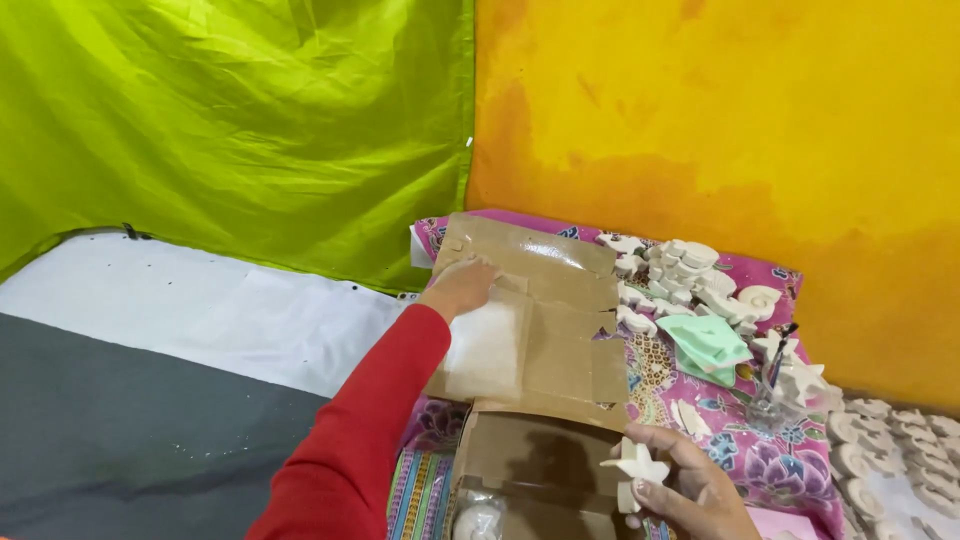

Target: The person smooths the edges of small white ceramic pieces with a tool, then places them into clear plastic bags and into a cardboard box. The person handles a round disc and a star-shaped piece, repeating the smoothing and bagging steps for each item.

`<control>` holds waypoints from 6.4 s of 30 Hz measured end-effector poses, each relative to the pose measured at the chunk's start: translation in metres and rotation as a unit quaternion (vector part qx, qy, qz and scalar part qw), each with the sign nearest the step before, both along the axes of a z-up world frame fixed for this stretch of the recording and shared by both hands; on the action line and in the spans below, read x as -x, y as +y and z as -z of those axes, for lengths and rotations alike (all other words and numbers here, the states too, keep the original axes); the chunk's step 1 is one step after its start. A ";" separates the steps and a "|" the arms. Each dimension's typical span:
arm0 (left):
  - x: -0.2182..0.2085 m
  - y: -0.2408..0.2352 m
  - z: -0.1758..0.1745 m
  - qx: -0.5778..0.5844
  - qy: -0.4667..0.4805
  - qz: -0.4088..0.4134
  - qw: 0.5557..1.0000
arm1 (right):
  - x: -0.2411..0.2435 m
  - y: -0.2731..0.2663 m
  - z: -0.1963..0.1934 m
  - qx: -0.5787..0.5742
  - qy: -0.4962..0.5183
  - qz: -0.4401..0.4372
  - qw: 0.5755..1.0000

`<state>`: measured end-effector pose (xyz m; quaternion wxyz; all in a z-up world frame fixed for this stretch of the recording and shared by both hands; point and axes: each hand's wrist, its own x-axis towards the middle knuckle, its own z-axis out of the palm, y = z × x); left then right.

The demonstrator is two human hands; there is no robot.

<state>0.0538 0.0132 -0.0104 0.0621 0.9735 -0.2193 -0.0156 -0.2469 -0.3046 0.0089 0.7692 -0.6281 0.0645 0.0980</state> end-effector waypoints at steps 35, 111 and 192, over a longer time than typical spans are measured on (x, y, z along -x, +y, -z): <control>0.137 -0.058 -0.122 0.322 -0.081 -0.055 0.942 | 0.034 0.021 -0.046 0.055 -0.123 0.222 0.966; 0.322 -0.191 -0.241 0.478 0.260 0.150 0.826 | 0.134 -0.061 -0.135 0.235 -0.249 0.083 0.936; 0.382 -0.113 0.026 0.633 0.314 0.101 0.700 | 0.134 -0.108 -0.153 0.581 -0.296 -0.079 0.754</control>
